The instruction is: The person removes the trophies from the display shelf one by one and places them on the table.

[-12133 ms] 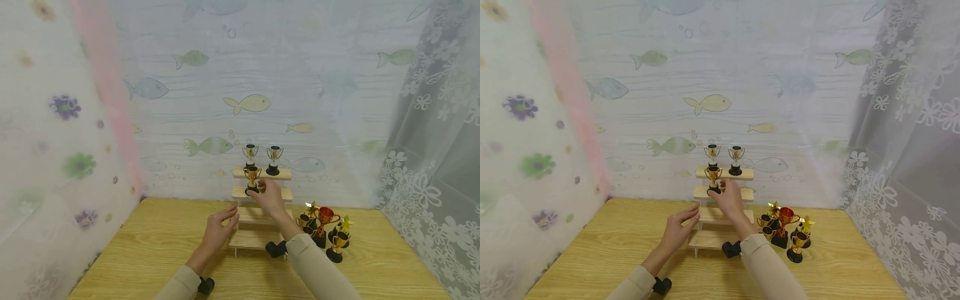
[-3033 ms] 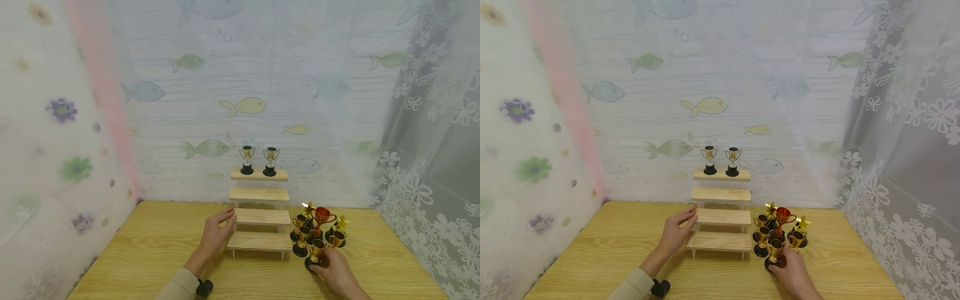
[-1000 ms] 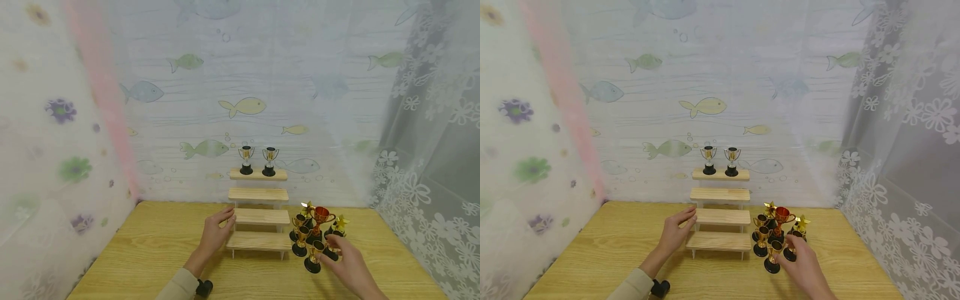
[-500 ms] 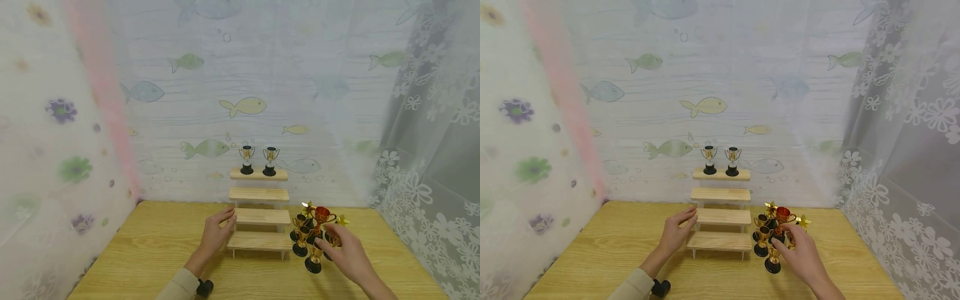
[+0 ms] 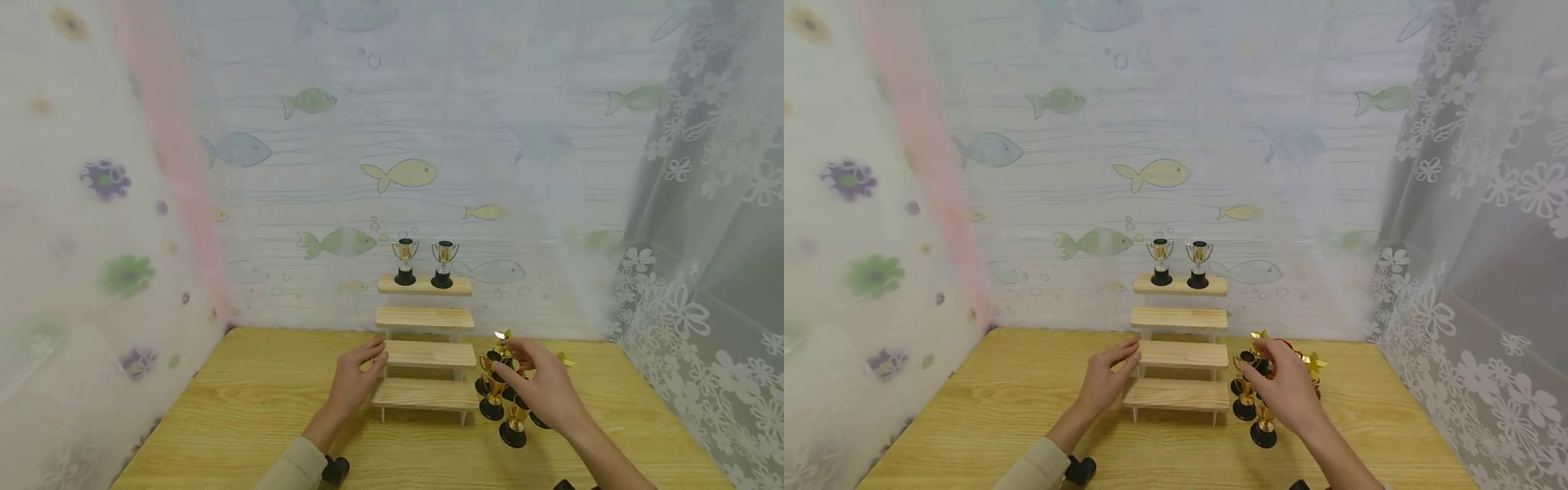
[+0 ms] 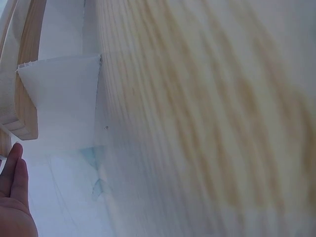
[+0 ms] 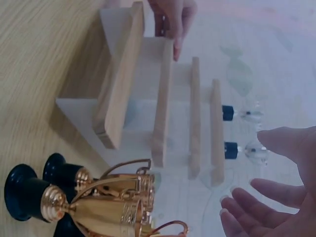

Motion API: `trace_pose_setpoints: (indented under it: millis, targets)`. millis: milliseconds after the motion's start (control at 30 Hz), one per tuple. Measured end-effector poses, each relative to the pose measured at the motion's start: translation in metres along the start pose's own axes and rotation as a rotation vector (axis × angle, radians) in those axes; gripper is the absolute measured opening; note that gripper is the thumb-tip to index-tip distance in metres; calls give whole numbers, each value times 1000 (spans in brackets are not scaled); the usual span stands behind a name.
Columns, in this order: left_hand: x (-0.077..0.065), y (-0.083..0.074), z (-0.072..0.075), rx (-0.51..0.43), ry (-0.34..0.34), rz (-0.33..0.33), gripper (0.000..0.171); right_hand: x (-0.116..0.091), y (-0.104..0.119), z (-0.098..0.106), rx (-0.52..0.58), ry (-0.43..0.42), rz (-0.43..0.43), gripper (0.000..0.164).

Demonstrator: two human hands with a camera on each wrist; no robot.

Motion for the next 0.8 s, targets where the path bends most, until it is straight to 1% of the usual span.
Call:
trace_pose_setpoints:
  millis: [300,567,733,800]
  targets:
    - [0,-4,1,-12,-9,15,31,13,13,-9,61,28,28,48]
    - [0,-4,1,-9,-3,16,31,30,22,-17,102,29,70,44]
    - [1,-5,1,-5,-6,23,31,46,22,-25,122,64,52,43]
    - [1,-6,1,-9,-5,27,30,52,22,-27,130,85,30,45]
Point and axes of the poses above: each hand's wrist, its own x-axis towards the middle knuckle, its own z-axis out of the back of the hand, y = z × x, the point moved 5 cm from there along x, towards the middle knuckle, and after that the axes turned 6 degrees about -x, right-handed, at the moved point
